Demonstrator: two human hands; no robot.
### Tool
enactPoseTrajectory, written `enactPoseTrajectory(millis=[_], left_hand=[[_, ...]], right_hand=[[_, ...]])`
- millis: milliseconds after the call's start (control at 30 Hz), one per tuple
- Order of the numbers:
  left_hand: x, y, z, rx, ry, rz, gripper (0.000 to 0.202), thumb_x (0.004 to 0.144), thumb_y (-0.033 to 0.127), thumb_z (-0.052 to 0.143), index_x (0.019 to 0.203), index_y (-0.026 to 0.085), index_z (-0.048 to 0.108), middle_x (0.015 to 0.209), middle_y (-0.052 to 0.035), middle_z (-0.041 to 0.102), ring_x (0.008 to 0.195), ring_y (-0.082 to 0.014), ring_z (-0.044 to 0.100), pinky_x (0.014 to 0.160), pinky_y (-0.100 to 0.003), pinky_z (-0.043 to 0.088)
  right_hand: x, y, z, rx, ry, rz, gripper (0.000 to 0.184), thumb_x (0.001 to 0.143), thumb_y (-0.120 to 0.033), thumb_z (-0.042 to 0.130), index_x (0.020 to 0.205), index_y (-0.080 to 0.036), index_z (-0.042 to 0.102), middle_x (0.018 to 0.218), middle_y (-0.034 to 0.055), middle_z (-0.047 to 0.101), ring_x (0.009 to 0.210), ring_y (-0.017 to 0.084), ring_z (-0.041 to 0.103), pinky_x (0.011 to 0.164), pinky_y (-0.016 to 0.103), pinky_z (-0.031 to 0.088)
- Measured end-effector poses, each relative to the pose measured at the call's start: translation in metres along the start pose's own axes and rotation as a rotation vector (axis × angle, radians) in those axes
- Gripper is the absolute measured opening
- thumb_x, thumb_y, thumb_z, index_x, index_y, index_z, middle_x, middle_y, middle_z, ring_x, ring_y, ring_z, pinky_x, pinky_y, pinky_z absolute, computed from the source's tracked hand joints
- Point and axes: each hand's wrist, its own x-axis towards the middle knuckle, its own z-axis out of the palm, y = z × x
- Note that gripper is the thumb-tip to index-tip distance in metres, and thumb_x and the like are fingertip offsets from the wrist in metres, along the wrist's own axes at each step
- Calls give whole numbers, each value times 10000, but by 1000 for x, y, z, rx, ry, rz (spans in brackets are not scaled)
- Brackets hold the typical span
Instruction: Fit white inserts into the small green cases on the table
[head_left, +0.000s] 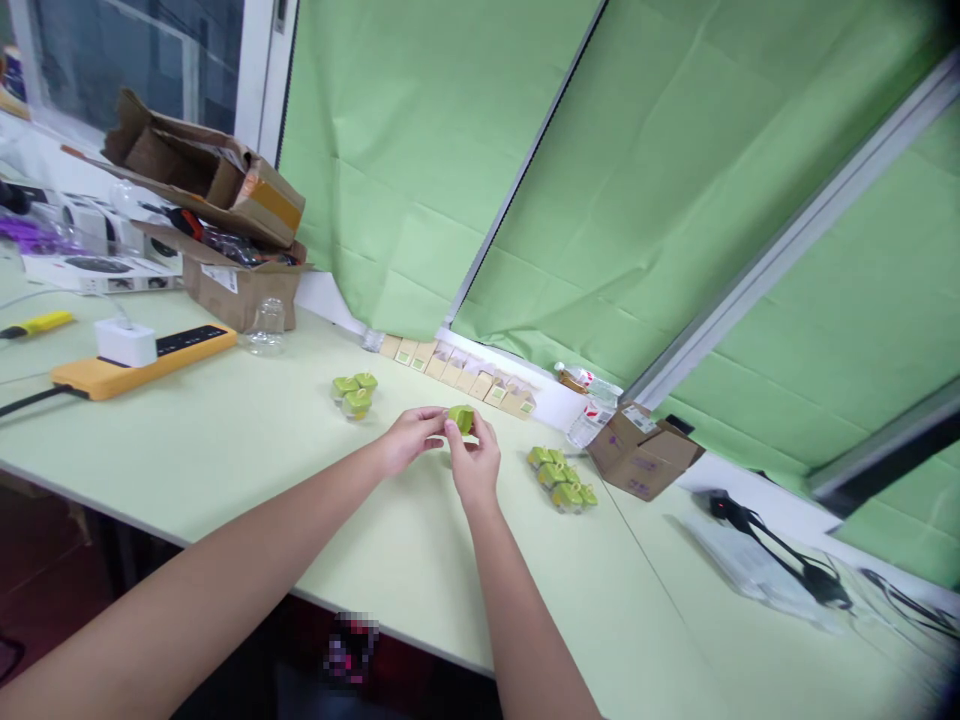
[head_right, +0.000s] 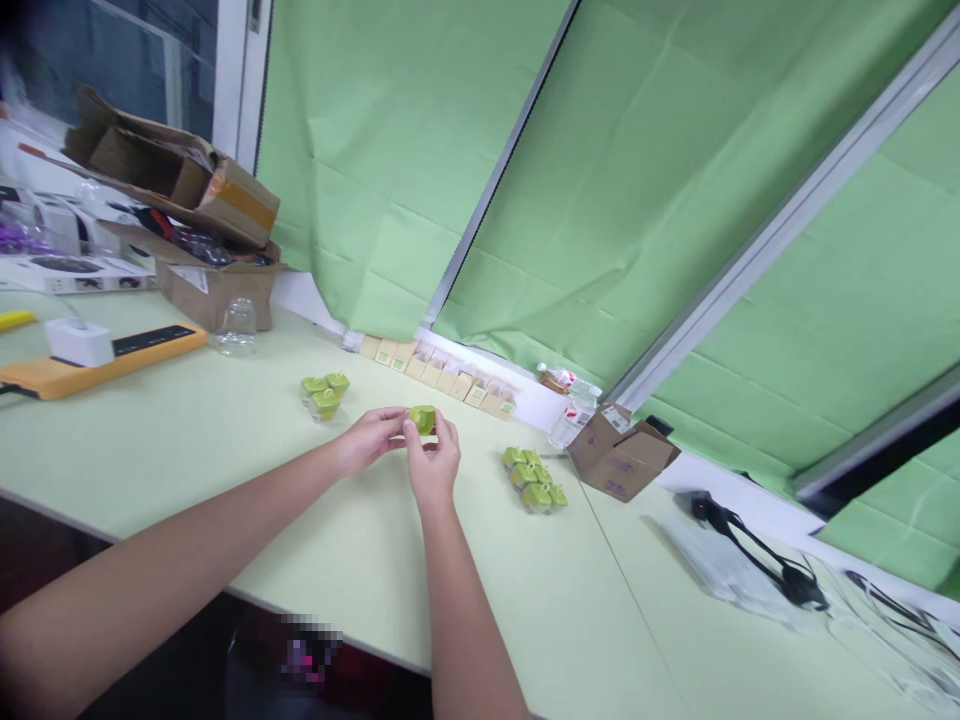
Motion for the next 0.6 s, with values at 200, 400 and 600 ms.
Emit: enactPoseTrajectory(millis=[200, 400, 600], left_hand=[[4, 2, 0, 68, 119, 11, 352, 671, 419, 792, 869, 139, 713, 889, -81, 670, 769, -149, 587, 720, -287, 447], [3, 7, 0, 44, 200, 10, 315, 661, 392, 795, 807, 136, 685, 774, -36, 609, 697, -114, 550, 665, -262, 436], [7, 6, -1, 14, 263, -22, 335, 648, 374, 805, 842, 135, 672, 789, -30, 601, 659, -99, 544, 602, -250, 427]], right_hand=[[12, -8, -5, -56, 25, -33, 398, 845, -428, 587, 1149, -172, 589, 1043, 92, 607, 885, 176, 586, 631, 254, 484], [-56, -56, -22, -29, 23, -416, 322, 926, -296, 479, 624, -188, 453, 575, -25, 428, 525, 103, 406, 531, 253, 338], [-207, -60, 8, -149, -951, -99, 225, 889, -358, 583, 717, -214, 605, 671, 10, 579, 604, 130, 547, 505, 219, 395]])
